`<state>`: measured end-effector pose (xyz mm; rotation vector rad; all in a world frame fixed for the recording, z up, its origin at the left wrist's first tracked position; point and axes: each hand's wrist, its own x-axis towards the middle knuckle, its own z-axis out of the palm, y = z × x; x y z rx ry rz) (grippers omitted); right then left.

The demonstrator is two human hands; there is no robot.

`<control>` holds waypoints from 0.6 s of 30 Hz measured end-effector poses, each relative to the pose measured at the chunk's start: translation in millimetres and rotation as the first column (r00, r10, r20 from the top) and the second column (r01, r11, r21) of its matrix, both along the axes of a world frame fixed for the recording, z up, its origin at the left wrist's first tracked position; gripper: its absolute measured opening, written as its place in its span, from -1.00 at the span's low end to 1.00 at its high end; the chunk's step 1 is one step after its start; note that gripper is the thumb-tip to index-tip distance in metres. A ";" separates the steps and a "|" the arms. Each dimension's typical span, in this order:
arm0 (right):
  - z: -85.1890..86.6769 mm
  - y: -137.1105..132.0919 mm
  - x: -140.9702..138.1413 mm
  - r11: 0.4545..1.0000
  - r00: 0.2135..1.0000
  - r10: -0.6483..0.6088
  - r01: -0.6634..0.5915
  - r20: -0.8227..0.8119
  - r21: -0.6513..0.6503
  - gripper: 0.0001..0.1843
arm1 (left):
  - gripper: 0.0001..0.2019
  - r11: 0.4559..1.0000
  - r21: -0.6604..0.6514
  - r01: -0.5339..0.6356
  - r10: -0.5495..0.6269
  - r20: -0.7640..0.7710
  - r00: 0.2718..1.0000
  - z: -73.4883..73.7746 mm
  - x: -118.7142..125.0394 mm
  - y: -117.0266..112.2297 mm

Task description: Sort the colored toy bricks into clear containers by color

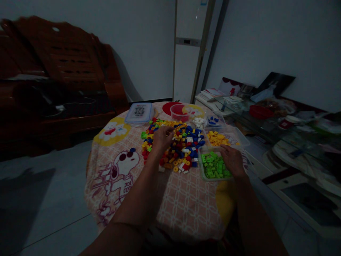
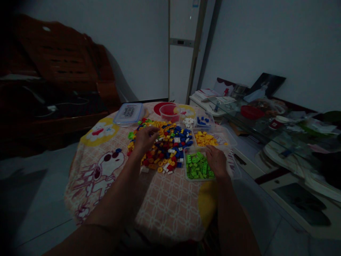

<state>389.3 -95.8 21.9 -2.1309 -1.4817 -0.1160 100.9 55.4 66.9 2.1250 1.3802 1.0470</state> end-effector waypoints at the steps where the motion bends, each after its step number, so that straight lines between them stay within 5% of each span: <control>1: 0.0 0.1 -0.1 1.000 1.000 -0.005 0.005 0.004 -0.006 -0.56 | -0.75 0.994 0.012 -0.109 0.109 -0.008 0.994 1.4 -15.1 7.8; 5: 0.3 0.0 -0.5 1.000 0.999 -0.018 0.019 0.039 -0.016 -0.57 | -0.76 0.923 -0.031 -0.383 0.382 -0.043 0.923 -3.5 -64.8 27.4; 9: -0.7 -0.5 0.0 1.000 0.999 -0.017 0.018 0.033 -0.016 -0.56 | -0.67 0.852 -0.104 -0.514 0.518 0.020 0.855 -26.5 -88.8 36.7; 14: -3.2 -0.4 1.6 1.000 1.000 0.001 -0.002 0.029 0.012 -0.57 | -0.68 0.855 -0.238 -0.460 0.494 0.106 0.863 -59.4 -86.5 49.1; 18: -2.7 0.8 1.8 1.000 1.000 0.003 -0.002 0.027 -0.008 -0.55 | -0.64 0.878 -0.258 -0.403 0.459 0.212 0.863 -69.3 -69.2 55.9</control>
